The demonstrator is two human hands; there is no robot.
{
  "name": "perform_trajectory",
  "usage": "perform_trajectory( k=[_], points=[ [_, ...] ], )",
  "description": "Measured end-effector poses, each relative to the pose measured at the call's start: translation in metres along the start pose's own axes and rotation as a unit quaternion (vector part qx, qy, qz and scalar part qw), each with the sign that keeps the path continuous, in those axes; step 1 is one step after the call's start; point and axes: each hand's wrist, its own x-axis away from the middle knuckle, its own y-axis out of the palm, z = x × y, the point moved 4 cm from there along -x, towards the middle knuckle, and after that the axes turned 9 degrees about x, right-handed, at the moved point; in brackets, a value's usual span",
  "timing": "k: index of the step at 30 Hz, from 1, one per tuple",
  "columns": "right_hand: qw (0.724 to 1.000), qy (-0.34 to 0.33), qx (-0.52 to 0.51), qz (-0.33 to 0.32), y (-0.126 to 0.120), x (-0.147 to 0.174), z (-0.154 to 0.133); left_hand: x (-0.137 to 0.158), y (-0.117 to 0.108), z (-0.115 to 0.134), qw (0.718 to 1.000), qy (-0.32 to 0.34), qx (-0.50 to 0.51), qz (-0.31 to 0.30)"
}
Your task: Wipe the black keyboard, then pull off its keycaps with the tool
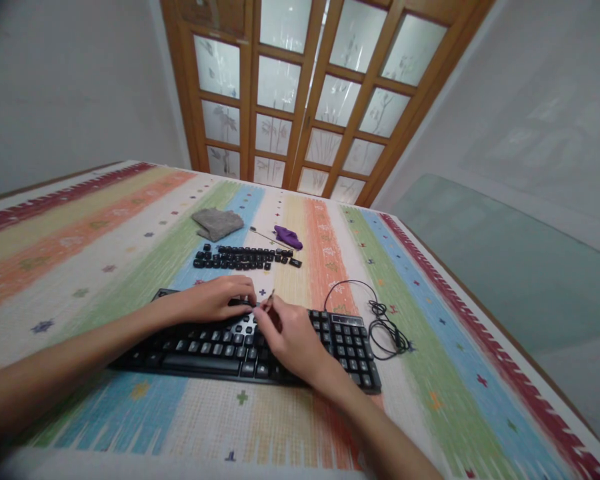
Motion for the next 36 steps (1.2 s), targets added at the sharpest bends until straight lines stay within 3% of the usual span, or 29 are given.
perform_trajectory(
  k=[3, 5, 7, 10, 13, 15, 21, 26, 36],
  points=[
    [0.992, -0.097, 0.075, -0.006, 0.006, 0.006, -0.016, -0.001, 0.000, 0.000, 1.000, 0.002, -0.004, -0.005],
    [0.990, -0.111, 0.086, -0.007, 0.006, 0.007, -0.018, -0.001, -0.001, 0.001, 1.000, -0.001, -0.009, -0.010],
    [0.996, -0.073, 0.058, -0.002, 0.002, 0.002, -0.011, -0.002, -0.002, 0.002, 1.000, -0.002, -0.010, -0.015],
    [0.999, 0.035, -0.033, -0.009, -0.004, -0.009, 0.011, -0.005, -0.004, 0.004, 0.999, -0.008, -0.017, -0.026],
    [0.981, 0.142, -0.129, -0.037, -0.002, -0.016, 0.036, -0.008, -0.005, 0.006, 0.998, -0.013, -0.025, -0.049],
    [0.969, 0.172, -0.173, -0.046, -0.001, -0.017, 0.044, -0.010, -0.006, 0.008, 0.998, -0.015, -0.030, -0.060],
    [0.984, 0.106, -0.143, 0.010, -0.016, -0.011, 0.031, -0.010, -0.009, 0.023, 0.998, -0.009, 0.035, -0.049],
    [0.984, 0.096, -0.143, 0.053, -0.026, -0.007, 0.028, -0.015, -0.009, 0.028, 0.992, -0.028, 0.107, -0.052],
    [0.994, 0.055, -0.090, 0.038, -0.029, -0.006, 0.021, -0.023, -0.003, 0.018, 0.982, -0.037, 0.177, -0.046]
  ],
)
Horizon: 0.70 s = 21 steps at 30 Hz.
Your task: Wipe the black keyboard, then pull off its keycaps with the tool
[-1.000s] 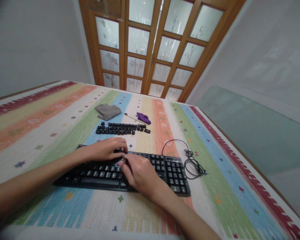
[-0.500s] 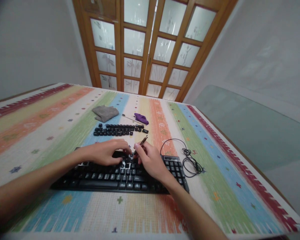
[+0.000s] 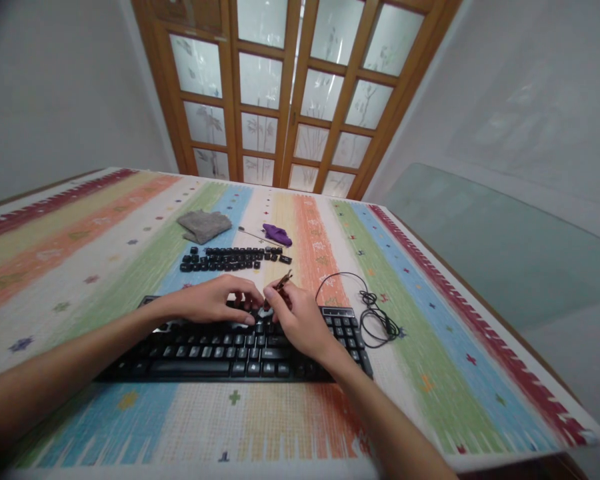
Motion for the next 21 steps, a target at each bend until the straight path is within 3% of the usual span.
perform_trajectory(
  k=[9, 21],
  points=[
    [0.997, -0.033, 0.060, 0.025, -0.0044, 0.0006, -0.0044, -0.0008, -0.0029, -0.0009, 0.998, 0.005, -0.054, 0.018],
    [0.997, -0.017, 0.065, 0.039, -0.0042, -0.0003, -0.0014, 0.0017, -0.0032, -0.0016, 0.995, 0.013, -0.078, 0.061]
  ],
)
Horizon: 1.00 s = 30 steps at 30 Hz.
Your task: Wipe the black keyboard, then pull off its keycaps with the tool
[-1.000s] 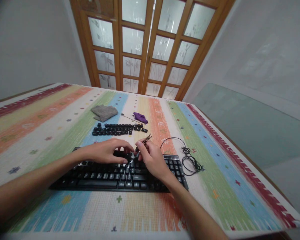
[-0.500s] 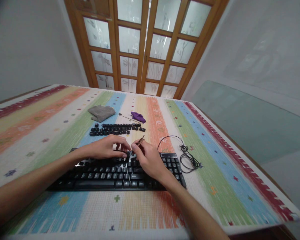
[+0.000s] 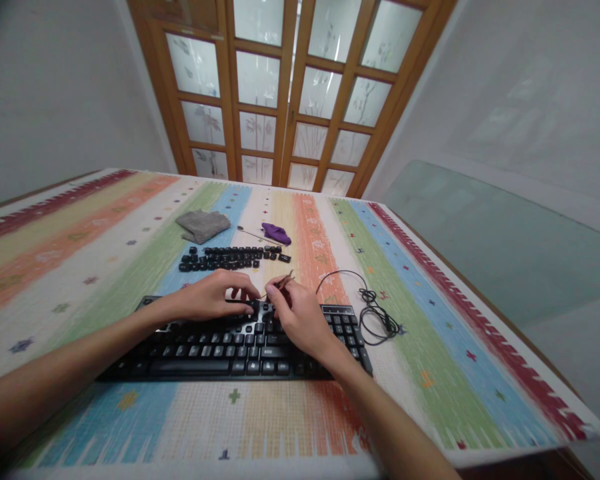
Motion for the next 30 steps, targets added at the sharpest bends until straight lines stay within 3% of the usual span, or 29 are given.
perform_trajectory(
  k=[6, 17, 24, 30],
  points=[
    [1.000, 0.017, 0.024, 0.012, 0.000, -0.001, 0.005, -0.001, -0.003, -0.002, 1.000, 0.002, -0.004, 0.021],
    [1.000, 0.008, -0.001, 0.009, 0.001, 0.002, 0.001, -0.041, -0.011, -0.045, 0.972, 0.045, -0.207, 0.104],
    [1.000, -0.010, 0.000, -0.016, 0.001, 0.003, -0.005, -0.057, -0.004, -0.059, 0.948, 0.054, -0.299, 0.093],
    [1.000, -0.015, 0.000, -0.011, -0.001, 0.004, -0.009, -0.057, -0.007, -0.064, 0.948, 0.049, -0.295, 0.110]
  ],
)
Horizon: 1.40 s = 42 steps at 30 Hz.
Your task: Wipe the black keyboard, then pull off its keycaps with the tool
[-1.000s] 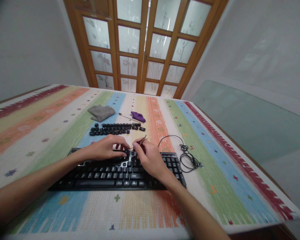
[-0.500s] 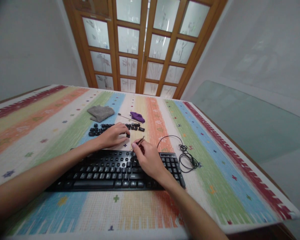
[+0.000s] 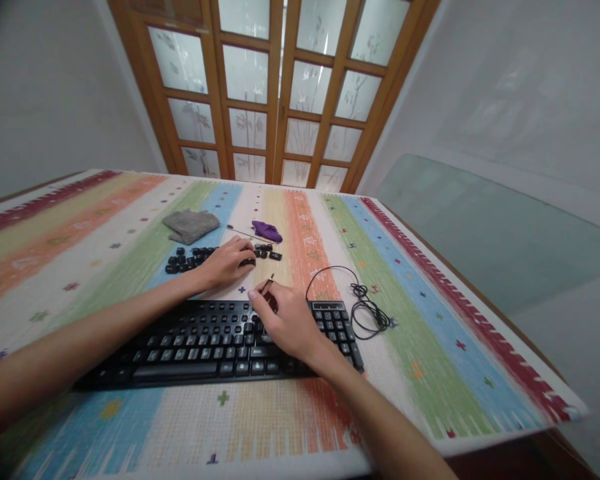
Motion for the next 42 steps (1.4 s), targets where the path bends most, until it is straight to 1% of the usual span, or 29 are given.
perform_trajectory(
  k=[7, 13, 18, 23, 26, 28, 29, 32, 34, 38, 40, 42],
  points=[
    [1.000, 0.013, -0.020, 0.000, -0.002, 0.000, 0.004, 0.001, 0.000, -0.004, 0.999, -0.019, 0.029, -0.008],
    [0.997, -0.023, -0.012, -0.070, 0.002, 0.001, -0.001, 0.003, 0.000, -0.003, 0.999, -0.014, 0.032, -0.017],
    [0.996, -0.037, 0.003, -0.078, 0.001, 0.001, 0.000, 0.002, -0.001, -0.003, 0.999, -0.026, 0.031, -0.012],
    [0.997, -0.024, 0.002, -0.073, -0.003, 0.000, 0.008, 0.003, -0.002, -0.003, 0.999, -0.032, 0.030, -0.011],
    [0.995, -0.027, -0.009, -0.098, -0.002, 0.000, 0.008, 0.006, -0.006, -0.001, 0.999, -0.024, 0.032, -0.005],
    [0.992, -0.036, -0.014, -0.120, -0.001, 0.001, 0.006, 0.009, -0.010, 0.002, 0.999, -0.019, 0.042, 0.003],
    [0.992, -0.039, -0.011, -0.120, -0.001, 0.001, 0.006, 0.011, -0.012, 0.004, 0.999, -0.015, 0.050, 0.005],
    [0.997, -0.024, 0.000, -0.073, -0.007, 0.000, 0.009, 0.019, -0.019, 0.013, 0.996, 0.000, 0.084, -0.003],
    [0.998, -0.006, -0.010, -0.058, -0.009, -0.001, 0.013, 0.026, -0.020, 0.022, 0.994, 0.014, 0.108, -0.028],
    [0.993, -0.008, -0.022, -0.112, -0.002, 0.000, 0.014, 0.042, -0.017, 0.038, 0.986, 0.035, 0.140, -0.087],
    [0.991, -0.011, -0.030, -0.132, 0.001, 0.001, 0.013, 0.048, -0.014, 0.042, 0.985, 0.028, 0.146, -0.089],
    [0.987, -0.013, -0.051, -0.149, 0.005, 0.003, 0.012, 0.052, -0.012, 0.043, 0.985, 0.009, 0.152, -0.078]
  ],
)
